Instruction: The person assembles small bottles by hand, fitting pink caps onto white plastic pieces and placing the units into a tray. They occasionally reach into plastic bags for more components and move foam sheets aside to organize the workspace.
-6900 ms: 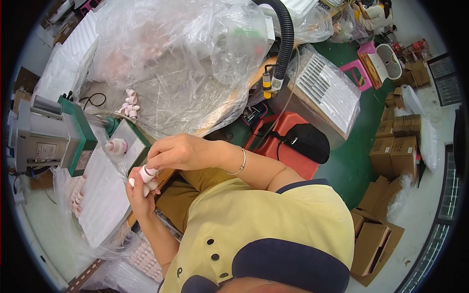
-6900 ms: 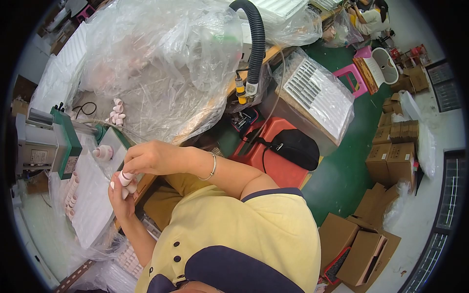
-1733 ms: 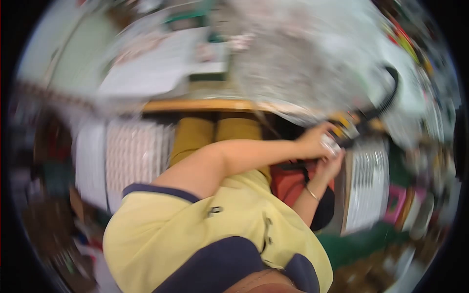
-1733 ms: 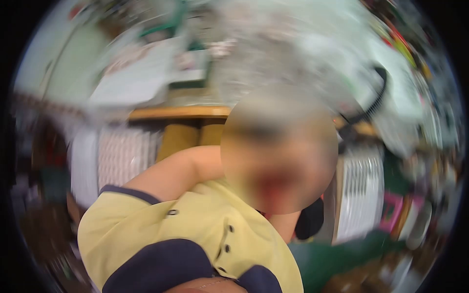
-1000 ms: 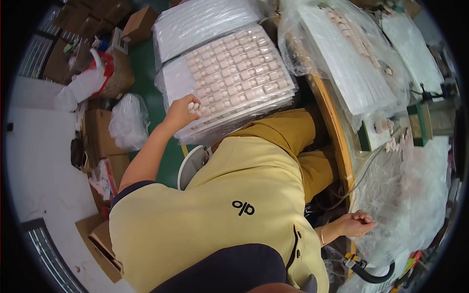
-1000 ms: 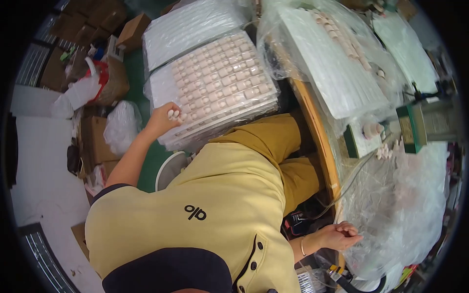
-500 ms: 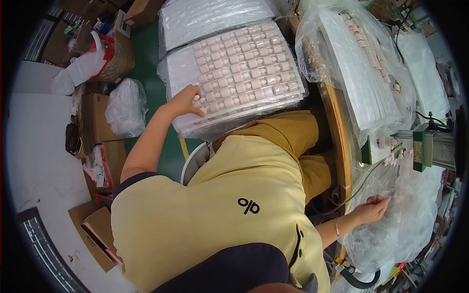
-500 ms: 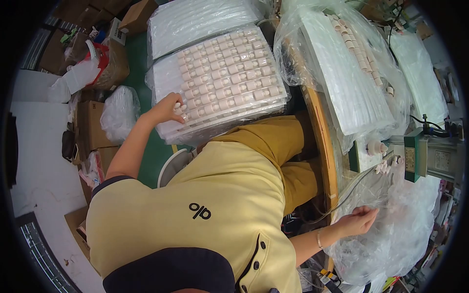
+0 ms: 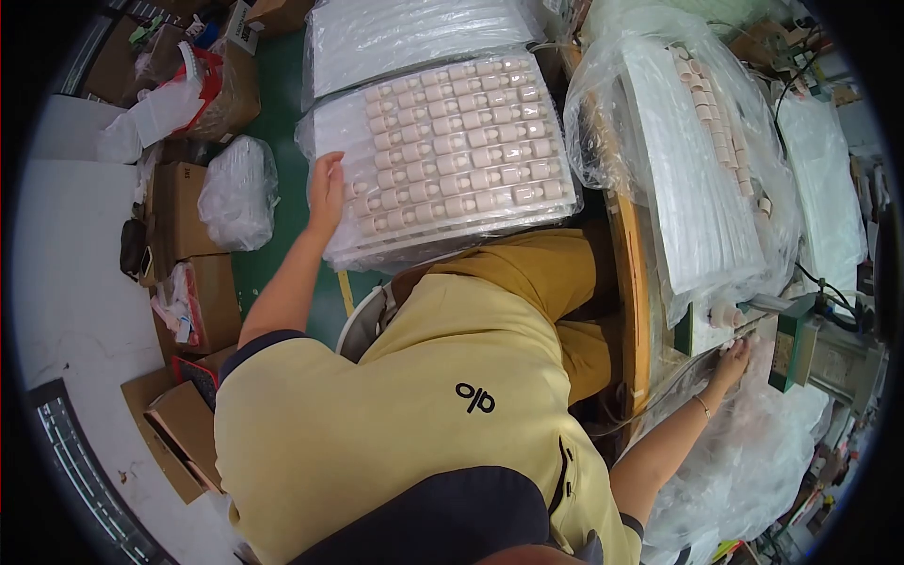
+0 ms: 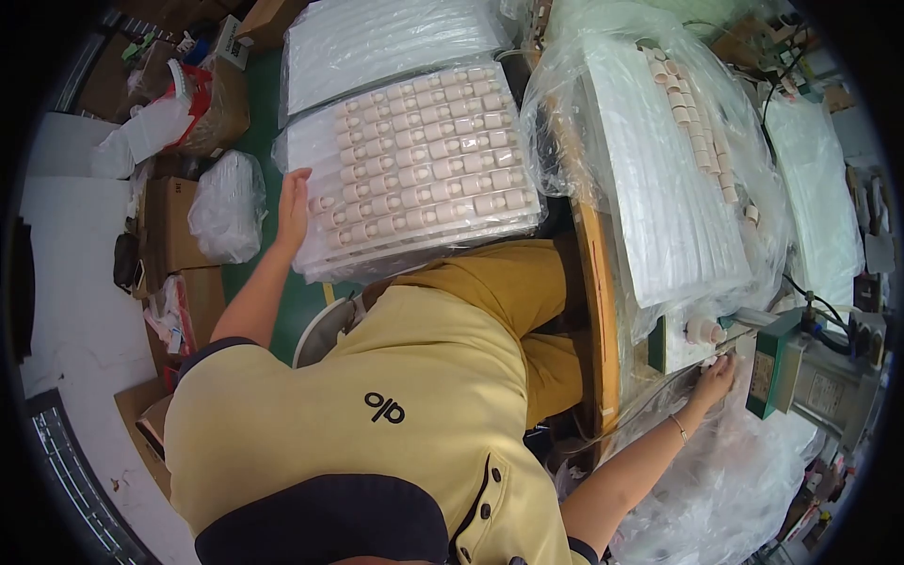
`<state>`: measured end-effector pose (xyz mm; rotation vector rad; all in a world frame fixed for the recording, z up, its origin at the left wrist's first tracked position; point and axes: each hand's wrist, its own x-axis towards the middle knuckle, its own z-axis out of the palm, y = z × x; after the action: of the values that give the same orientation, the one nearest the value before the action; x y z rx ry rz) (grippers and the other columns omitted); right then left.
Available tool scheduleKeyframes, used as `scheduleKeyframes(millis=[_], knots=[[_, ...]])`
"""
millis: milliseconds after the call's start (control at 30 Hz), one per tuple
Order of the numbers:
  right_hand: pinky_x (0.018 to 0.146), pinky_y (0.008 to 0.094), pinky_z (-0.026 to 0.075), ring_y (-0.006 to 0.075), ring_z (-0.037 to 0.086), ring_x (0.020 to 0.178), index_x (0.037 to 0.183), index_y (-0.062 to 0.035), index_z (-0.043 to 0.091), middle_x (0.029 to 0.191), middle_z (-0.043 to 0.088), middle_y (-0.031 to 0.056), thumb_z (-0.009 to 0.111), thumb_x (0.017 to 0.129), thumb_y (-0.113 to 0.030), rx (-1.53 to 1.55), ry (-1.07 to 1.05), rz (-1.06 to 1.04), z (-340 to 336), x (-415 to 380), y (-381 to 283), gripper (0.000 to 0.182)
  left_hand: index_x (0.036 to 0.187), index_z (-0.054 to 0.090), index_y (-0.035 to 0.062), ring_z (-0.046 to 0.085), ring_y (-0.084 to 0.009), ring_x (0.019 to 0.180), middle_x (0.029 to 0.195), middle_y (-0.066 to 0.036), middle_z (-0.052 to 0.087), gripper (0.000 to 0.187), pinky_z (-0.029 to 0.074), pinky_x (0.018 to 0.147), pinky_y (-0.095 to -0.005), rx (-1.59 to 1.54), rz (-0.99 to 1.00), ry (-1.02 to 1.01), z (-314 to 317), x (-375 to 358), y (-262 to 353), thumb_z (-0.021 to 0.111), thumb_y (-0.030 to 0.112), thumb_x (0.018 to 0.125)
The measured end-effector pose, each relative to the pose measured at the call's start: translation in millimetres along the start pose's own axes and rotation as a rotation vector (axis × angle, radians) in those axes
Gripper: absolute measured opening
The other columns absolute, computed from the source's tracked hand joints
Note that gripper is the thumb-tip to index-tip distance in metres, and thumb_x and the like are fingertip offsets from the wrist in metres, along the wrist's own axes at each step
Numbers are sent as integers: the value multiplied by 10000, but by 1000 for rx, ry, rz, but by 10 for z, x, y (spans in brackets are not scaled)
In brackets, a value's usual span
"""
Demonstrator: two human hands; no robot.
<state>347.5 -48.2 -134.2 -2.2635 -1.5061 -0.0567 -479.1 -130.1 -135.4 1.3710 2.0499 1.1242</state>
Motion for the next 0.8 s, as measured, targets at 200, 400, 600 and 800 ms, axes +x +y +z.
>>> scheduleKeyframes(millis=[200,400,600,800], knots=[[793,398,471,346,603,934,1089,-96,640,1008,636,183,546,889,-239,-109,-3,28,-190,-223,-248,263,1291,401,-1,374,-234,1258,1320,-142,433,431,217,1083,-332,-241,-42,231,290,-255,15,329,307,998],[695,423,479,331,610,812,885,-58,630,831,635,144,687,680,-111,-245,0,147,-575,-620,-562,220,1136,544,14,505,-257,1114,1181,-136,543,268,359,972,-329,29,287,189,620,446,999,543,125,892],[661,297,479,184,611,721,918,-15,607,795,638,94,709,716,-90,34,40,394,-698,-838,-910,238,1037,610,50,571,-290,964,1039,-113,605,250,457,840,-353,-133,883,-472,2156,1453,3000,616,15,789],[756,265,473,150,631,821,971,8,588,888,675,127,697,797,-149,188,177,490,-871,-1221,-1066,259,1013,608,90,502,-298,1054,1051,-93,562,283,434,887,-372,305,1375,-558,3965,2574,3694,633,31,737]])
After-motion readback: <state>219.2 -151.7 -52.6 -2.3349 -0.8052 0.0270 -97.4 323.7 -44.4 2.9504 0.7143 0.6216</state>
